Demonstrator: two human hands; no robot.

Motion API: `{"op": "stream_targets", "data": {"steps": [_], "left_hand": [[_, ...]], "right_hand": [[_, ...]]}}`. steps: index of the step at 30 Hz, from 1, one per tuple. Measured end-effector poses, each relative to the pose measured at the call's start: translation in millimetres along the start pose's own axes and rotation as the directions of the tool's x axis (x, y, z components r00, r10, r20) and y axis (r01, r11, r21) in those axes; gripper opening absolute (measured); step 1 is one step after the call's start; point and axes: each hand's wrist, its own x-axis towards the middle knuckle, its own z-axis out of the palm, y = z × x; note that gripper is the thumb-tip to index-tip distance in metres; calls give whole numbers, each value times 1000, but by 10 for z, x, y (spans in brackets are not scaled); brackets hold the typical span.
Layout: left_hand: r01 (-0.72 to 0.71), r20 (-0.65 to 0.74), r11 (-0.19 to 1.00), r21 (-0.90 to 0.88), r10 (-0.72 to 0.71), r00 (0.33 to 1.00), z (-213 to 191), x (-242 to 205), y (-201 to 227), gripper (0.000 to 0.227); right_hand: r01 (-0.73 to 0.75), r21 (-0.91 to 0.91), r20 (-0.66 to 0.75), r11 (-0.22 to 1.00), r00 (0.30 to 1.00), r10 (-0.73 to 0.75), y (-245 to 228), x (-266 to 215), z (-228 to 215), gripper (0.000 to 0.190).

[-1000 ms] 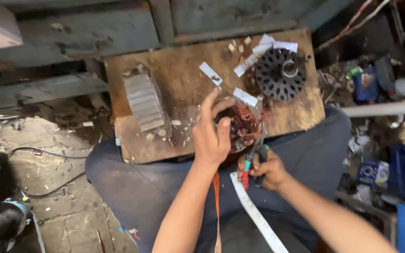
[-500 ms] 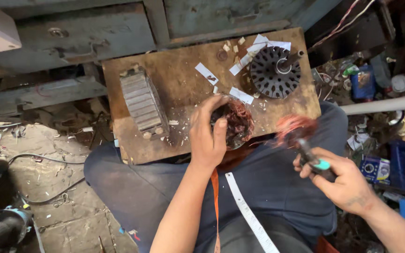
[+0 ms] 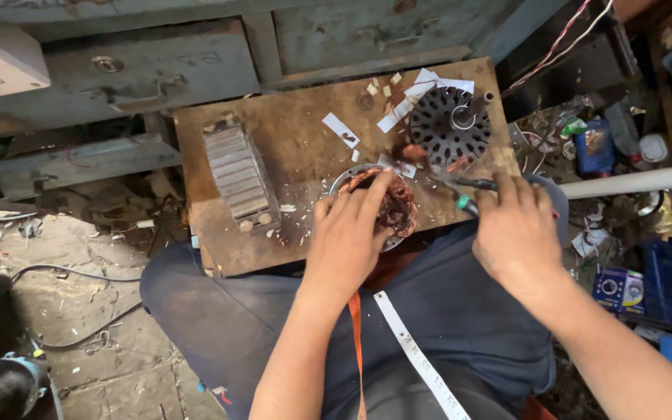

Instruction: The person uses pliers to pull and cut copper windings from a motor stator core. They repeatedly rotate the stator and extract wire bundles, placing the removed copper on the workbench.

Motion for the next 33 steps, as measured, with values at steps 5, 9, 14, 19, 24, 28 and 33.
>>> {"op": "stream_targets", "data": {"steps": [5, 9, 14, 19, 24, 28, 33], "left_hand": [[7, 61, 994, -109, -1, 998, -33, 5, -104, 71], [-86, -35, 964, -253, 80, 996, 31, -11, -116, 69], [75, -3, 933, -351, -81, 997, 123, 20, -97, 62], [64, -33, 919, -388, -83, 996, 138, -18, -108, 55], [44, -125, 949, -313, -87, 988, 268, -31, -54, 48], [5, -275, 954, -300, -91, 957, 405, -55, -84, 45], [-1, -396, 982, -190, -76, 915, 546, -23, -189, 41]], "right_hand": [[39, -233, 90, 972, 996, -18, -27, -252, -271, 38], [52, -186, -86, 981, 994, -69, -75, -419, -522, 37], [164, -268, -97, 949, 976, -196, -279, -275, -518, 37], [198, -520, -23, 831, 969, -245, -531, -180, -625, 40], [422, -643, 162, 639, 891, -425, -586, -109, -680, 37], [118, 155, 505, 981, 844, -182, -86, 188, -265, 30], [-470, 870, 492, 147, 816, -304, 89, 28, 692, 33]]}}
